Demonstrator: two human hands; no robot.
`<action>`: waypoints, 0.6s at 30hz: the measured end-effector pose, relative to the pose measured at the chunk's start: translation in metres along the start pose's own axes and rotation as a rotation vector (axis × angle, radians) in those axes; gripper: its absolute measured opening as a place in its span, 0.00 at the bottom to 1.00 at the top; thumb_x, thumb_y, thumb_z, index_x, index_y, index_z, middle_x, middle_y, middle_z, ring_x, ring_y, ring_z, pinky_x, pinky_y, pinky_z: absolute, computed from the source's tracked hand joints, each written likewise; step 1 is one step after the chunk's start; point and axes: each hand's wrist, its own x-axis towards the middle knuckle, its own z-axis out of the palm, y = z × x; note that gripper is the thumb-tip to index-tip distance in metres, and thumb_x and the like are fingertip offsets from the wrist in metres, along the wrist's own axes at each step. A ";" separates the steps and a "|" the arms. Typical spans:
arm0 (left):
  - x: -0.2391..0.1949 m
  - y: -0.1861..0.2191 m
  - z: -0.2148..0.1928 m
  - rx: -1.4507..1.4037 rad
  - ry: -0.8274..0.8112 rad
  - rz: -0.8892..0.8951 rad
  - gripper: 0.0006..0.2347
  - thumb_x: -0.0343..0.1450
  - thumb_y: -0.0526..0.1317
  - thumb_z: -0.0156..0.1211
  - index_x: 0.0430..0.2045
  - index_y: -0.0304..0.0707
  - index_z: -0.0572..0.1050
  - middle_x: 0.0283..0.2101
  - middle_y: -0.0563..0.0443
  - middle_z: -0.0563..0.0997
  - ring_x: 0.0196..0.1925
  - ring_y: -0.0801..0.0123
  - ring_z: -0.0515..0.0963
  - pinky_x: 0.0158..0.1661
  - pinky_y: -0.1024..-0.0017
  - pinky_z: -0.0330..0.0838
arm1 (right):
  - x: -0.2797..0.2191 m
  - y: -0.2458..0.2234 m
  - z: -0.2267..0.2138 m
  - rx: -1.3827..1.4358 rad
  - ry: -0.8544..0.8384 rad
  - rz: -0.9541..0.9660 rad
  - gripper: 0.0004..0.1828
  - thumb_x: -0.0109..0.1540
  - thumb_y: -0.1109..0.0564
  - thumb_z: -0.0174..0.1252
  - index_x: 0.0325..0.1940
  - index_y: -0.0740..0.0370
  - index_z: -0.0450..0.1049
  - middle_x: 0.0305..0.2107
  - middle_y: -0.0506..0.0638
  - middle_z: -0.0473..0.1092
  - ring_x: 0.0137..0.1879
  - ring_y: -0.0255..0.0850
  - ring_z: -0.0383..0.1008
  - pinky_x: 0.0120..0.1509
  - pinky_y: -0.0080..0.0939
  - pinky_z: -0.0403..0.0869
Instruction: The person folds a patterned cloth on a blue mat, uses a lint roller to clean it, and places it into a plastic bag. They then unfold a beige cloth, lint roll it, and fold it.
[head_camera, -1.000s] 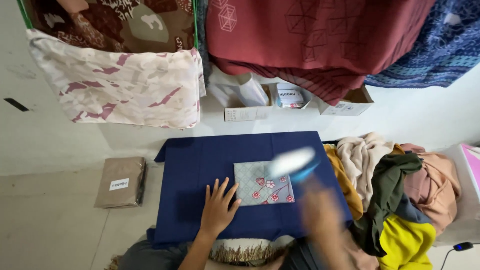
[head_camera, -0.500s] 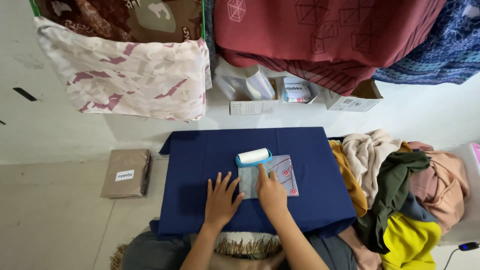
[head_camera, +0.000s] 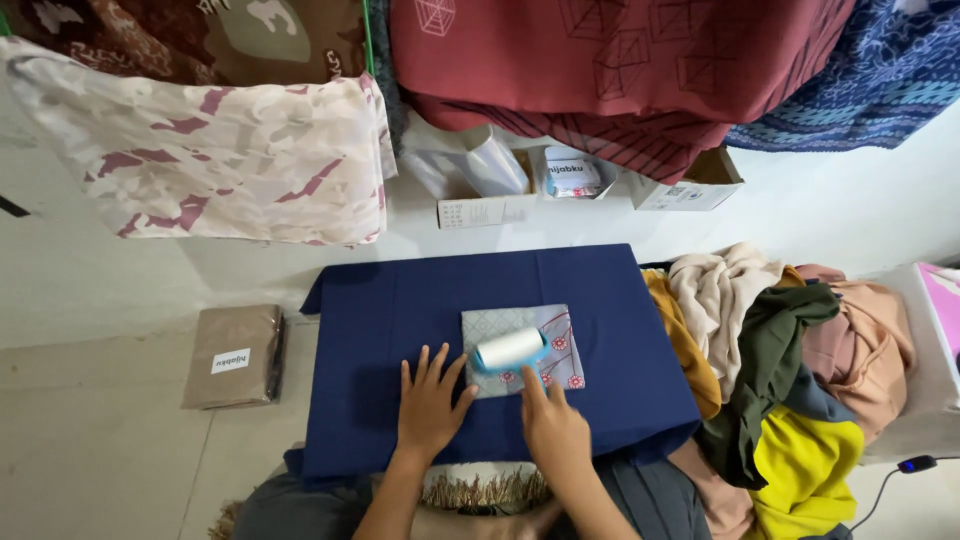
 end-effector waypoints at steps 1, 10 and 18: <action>0.000 0.001 -0.001 0.002 -0.002 -0.003 0.28 0.74 0.64 0.40 0.64 0.50 0.67 0.71 0.46 0.63 0.75 0.44 0.53 0.69 0.36 0.40 | 0.011 -0.003 0.008 0.003 -0.003 -0.001 0.25 0.61 0.54 0.58 0.64 0.48 0.70 0.32 0.53 0.72 0.13 0.45 0.71 0.15 0.44 0.71; 0.001 0.002 -0.007 -0.028 -0.010 -0.028 0.27 0.74 0.62 0.43 0.63 0.50 0.68 0.70 0.47 0.64 0.75 0.45 0.54 0.69 0.38 0.41 | 0.033 0.000 0.020 0.125 -0.039 0.004 0.28 0.60 0.57 0.59 0.65 0.49 0.67 0.37 0.56 0.72 0.19 0.53 0.75 0.21 0.52 0.74; 0.004 0.002 -0.004 -0.046 -0.011 -0.032 0.26 0.73 0.62 0.46 0.62 0.50 0.70 0.70 0.46 0.66 0.75 0.42 0.56 0.69 0.36 0.41 | -0.057 0.024 -0.037 -0.032 -0.051 0.080 0.30 0.60 0.51 0.60 0.67 0.36 0.69 0.28 0.44 0.66 0.14 0.44 0.68 0.19 0.47 0.70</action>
